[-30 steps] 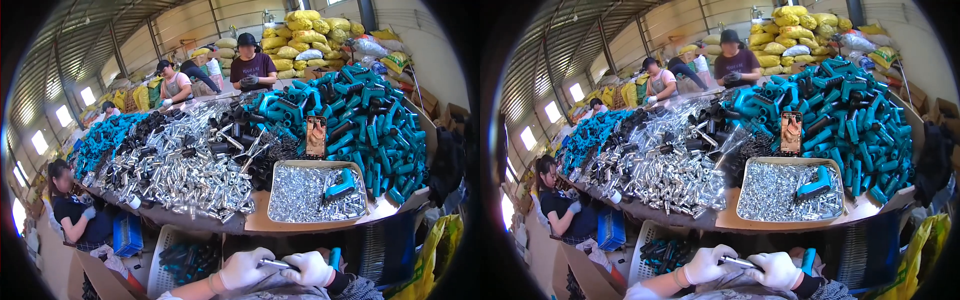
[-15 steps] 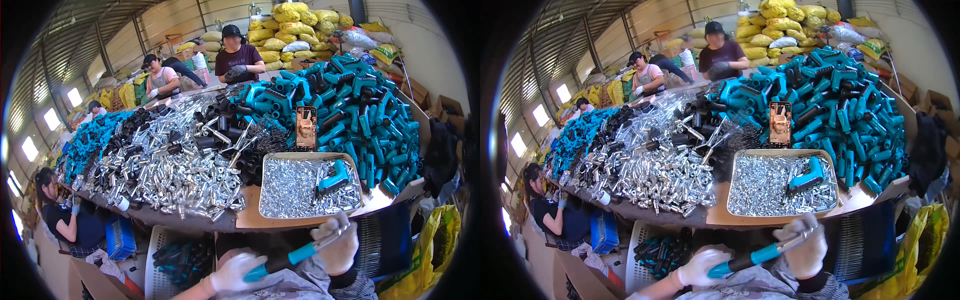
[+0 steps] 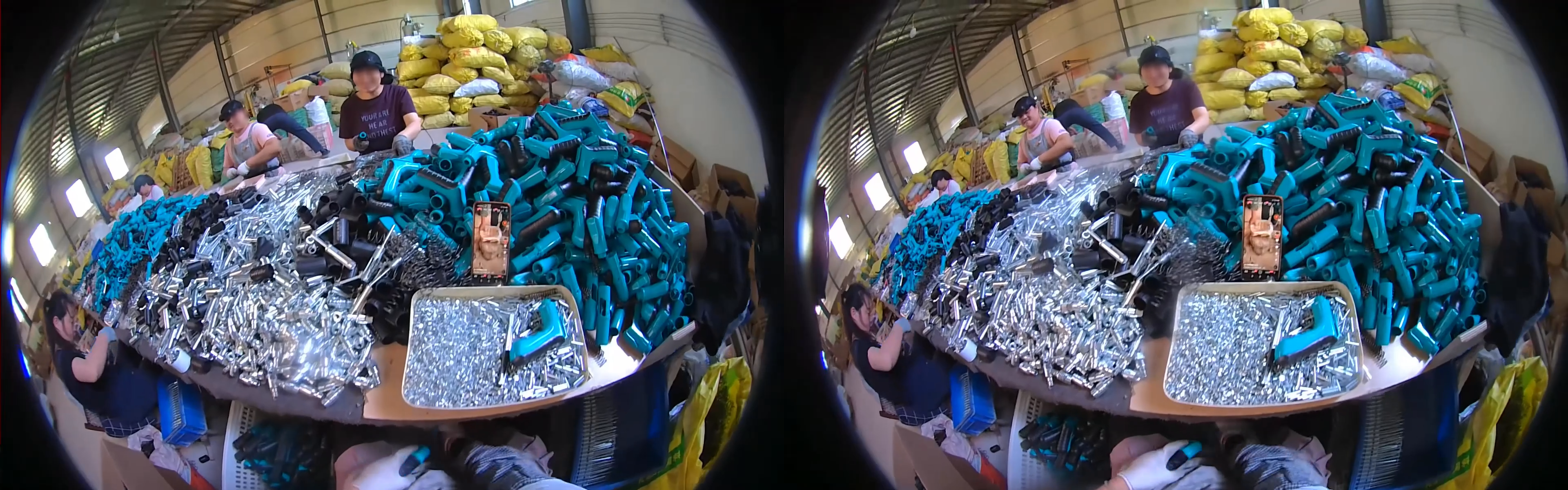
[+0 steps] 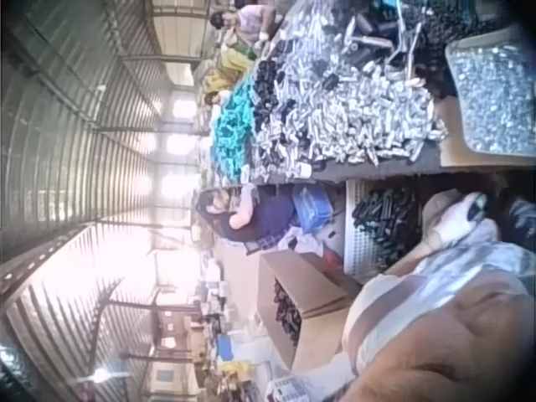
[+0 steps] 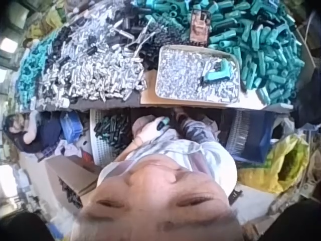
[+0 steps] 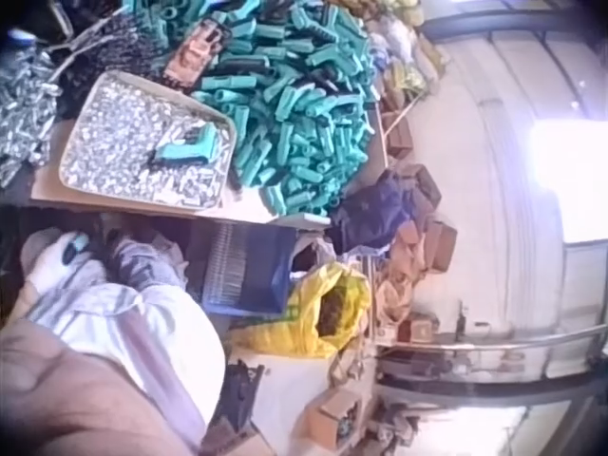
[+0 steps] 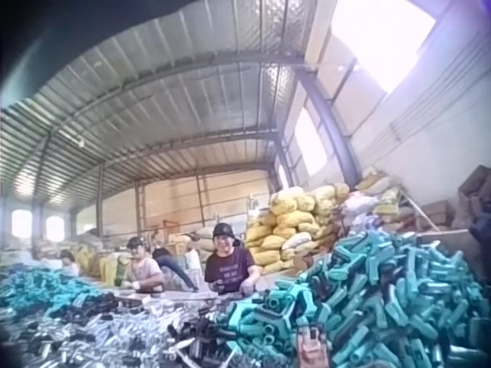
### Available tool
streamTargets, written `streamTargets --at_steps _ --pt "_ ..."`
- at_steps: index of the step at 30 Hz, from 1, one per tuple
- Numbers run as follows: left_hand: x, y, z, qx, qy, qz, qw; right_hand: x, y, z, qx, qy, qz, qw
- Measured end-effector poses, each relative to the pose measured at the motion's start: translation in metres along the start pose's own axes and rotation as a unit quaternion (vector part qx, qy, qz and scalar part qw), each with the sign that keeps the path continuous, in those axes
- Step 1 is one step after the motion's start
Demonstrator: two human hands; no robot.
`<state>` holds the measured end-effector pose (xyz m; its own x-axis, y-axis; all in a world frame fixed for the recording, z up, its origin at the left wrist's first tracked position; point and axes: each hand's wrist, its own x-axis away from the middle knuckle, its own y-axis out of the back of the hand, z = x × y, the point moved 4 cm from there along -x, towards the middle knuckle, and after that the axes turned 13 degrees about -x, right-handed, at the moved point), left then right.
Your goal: The recorder is assembling internal metal shafts and components into teal plastic tool handles at a factory workstation.
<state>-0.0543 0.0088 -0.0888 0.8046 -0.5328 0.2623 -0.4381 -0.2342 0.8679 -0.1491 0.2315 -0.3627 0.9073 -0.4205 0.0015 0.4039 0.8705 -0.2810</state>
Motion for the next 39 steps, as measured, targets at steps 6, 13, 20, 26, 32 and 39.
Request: streamTargets --at_steps 6,13,20,26,32,39 --pt "-0.01 -0.044 0.013 0.274 0.004 0.066 0.959 -0.023 0.002 -0.009 0.036 0.004 0.008 0.999" --pt "-0.028 -0.015 -0.009 0.137 0.004 0.06 0.989 -0.034 0.003 -0.011 0.085 0.007 0.017 0.996" --pt "-0.039 -0.028 -0.003 0.103 -0.007 0.013 0.995 -0.04 0.003 0.004 0.142 0.027 0.031 0.989" --pt "-0.042 -0.038 0.002 0.078 -0.011 -0.028 0.996 -0.041 -0.006 0.017 0.194 0.04 0.047 0.979" --pt "-0.045 -0.05 0.01 0.051 -0.018 -0.064 0.996 -0.04 -0.015 0.028 0.244 0.051 0.058 0.967" --pt "-0.048 -0.065 0.014 0.026 -0.023 -0.113 0.993 -0.031 -0.029 0.051 0.308 0.067 0.077 0.946"
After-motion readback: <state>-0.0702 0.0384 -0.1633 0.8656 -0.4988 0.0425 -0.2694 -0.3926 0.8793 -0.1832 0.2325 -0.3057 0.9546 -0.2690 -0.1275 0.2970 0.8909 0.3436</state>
